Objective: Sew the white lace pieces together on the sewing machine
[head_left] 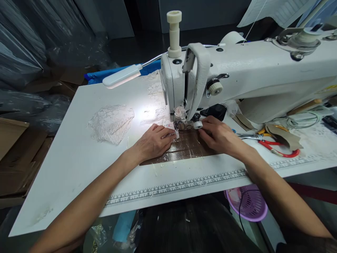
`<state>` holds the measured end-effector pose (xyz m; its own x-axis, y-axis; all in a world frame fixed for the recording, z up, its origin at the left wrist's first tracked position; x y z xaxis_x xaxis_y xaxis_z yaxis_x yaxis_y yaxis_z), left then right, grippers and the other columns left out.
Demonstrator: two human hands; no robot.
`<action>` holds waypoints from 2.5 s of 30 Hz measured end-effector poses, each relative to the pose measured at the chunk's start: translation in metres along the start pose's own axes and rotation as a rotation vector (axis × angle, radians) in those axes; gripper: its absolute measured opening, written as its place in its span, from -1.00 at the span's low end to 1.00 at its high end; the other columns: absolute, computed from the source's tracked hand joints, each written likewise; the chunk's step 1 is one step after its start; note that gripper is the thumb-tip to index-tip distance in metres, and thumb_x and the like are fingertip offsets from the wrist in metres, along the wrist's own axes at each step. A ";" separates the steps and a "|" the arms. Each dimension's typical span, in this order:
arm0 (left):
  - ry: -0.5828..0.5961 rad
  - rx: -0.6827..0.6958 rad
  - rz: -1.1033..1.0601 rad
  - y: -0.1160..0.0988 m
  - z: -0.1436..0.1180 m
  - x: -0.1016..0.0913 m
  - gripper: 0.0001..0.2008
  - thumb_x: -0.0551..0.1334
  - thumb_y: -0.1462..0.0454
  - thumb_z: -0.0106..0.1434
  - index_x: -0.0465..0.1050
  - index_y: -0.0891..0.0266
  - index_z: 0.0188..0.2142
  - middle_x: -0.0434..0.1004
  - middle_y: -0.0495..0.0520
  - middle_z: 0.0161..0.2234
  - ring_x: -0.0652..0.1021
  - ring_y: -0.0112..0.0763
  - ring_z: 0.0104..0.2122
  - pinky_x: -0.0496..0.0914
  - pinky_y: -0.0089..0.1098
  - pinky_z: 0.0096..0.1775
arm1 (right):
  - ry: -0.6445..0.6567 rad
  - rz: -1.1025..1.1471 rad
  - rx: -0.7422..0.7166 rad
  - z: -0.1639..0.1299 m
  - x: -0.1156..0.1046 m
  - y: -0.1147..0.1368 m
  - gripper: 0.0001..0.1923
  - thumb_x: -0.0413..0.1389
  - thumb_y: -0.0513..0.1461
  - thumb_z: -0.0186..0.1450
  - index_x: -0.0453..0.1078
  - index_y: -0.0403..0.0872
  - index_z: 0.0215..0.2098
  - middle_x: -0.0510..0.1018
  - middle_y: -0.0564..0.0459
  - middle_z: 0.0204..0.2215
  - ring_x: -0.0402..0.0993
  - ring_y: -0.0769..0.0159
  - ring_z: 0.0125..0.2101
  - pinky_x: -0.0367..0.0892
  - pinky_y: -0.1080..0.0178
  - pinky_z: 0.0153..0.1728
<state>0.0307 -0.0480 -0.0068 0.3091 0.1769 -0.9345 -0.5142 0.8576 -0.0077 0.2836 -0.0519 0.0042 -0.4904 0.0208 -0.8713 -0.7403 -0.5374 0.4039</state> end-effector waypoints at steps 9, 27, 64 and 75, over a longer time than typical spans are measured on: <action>0.013 0.046 -0.168 0.004 -0.006 0.002 -0.84 0.06 0.42 0.34 0.41 0.32 -0.21 0.51 0.14 -0.23 0.50 -0.39 -0.25 0.43 -0.35 -0.23 | 0.062 -0.261 -0.016 -0.041 -0.032 -0.048 -0.63 -0.03 -0.15 0.37 0.44 -0.21 -0.02 0.51 -0.17 -0.11 0.45 0.06 -0.15 0.39 0.07 -0.15; -0.164 -0.579 -0.753 0.011 0.010 0.012 -0.79 0.29 0.24 0.21 0.35 0.26 -0.20 0.58 0.03 -0.37 0.56 -0.45 -0.40 0.47 -0.40 -0.36 | 0.113 0.258 0.140 -0.028 0.018 0.015 -0.79 -0.08 -0.13 0.35 0.15 -0.08 -0.13 0.50 0.02 -0.42 0.38 0.32 -0.55 0.24 0.28 -0.52; -0.032 -0.344 -0.529 0.017 0.006 -0.019 -0.83 0.26 0.22 0.24 0.42 0.26 -0.21 0.55 0.08 -0.29 0.54 -0.39 -0.30 0.42 -0.41 -0.34 | 0.080 -0.167 -0.210 0.007 0.029 0.024 -0.50 -0.23 0.00 0.43 0.39 -0.13 -0.30 0.50 -0.05 -0.50 0.37 0.27 -0.51 0.06 0.24 -0.49; 0.041 -0.151 -0.203 0.010 0.015 -0.005 -0.80 0.12 0.25 0.35 0.50 0.26 -0.20 0.50 0.10 -0.26 0.50 -0.36 -0.26 0.45 -0.34 -0.23 | -0.026 -0.144 -0.068 0.014 0.013 0.004 -0.73 -0.06 -0.19 0.36 0.40 -0.11 -0.38 0.44 -0.11 -0.36 0.31 0.15 -0.29 0.23 0.16 -0.28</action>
<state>0.0360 -0.0324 0.0028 0.3872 -0.0141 -0.9219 -0.5594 0.7913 -0.2470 0.2681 -0.0423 -0.0019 -0.3940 0.1231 -0.9108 -0.7714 -0.5831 0.2548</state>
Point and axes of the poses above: each hand's wrist, its own z-axis towards the middle knuckle, its own x-axis out of the palm, y = z × x, the point moved 1 cm from there along z, towards the middle knuckle
